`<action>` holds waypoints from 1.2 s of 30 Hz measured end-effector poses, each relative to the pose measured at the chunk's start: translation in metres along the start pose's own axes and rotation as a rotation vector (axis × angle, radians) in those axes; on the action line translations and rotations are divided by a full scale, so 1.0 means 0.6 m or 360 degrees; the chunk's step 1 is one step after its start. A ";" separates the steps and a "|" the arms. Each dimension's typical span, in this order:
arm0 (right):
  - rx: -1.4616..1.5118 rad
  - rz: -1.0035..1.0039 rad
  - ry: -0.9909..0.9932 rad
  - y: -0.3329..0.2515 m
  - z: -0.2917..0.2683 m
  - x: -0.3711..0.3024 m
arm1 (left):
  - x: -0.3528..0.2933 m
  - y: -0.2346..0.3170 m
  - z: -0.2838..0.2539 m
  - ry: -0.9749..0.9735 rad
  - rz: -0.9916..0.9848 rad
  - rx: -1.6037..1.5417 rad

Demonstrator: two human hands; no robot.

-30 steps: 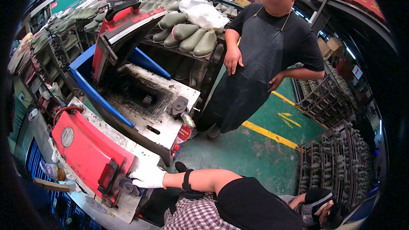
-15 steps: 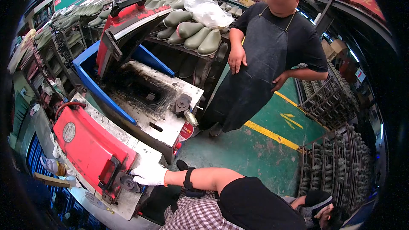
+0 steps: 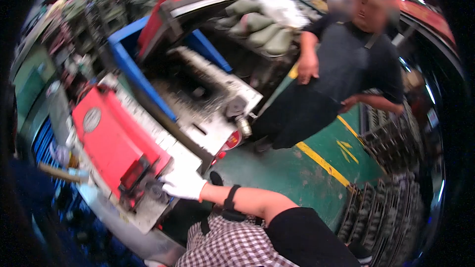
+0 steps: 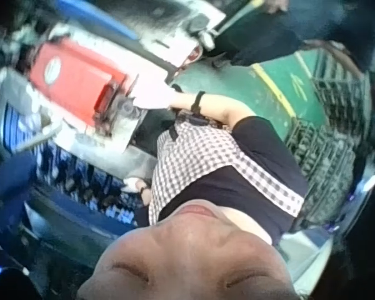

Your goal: Pressing and assembling shoe soles using industrial machinery in a factory.

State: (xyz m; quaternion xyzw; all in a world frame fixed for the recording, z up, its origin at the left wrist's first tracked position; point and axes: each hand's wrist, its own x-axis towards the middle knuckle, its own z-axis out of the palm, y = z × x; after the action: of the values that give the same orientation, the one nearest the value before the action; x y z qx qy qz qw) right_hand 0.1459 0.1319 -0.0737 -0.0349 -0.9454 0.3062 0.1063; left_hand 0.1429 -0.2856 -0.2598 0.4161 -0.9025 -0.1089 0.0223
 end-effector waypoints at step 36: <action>-0.0293 -0.0004 -0.0174 0.030 0.027 -0.006 | 0.130 -0.678 -0.061 -0.1275 0.1075 0.1437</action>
State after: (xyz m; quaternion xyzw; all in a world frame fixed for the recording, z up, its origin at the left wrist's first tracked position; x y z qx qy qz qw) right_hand 0.1459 0.1371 -0.0976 -0.0266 -0.9739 0.2194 0.0513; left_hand 0.4004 -0.6077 -0.3156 0.0085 -0.8783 0.1450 -0.4555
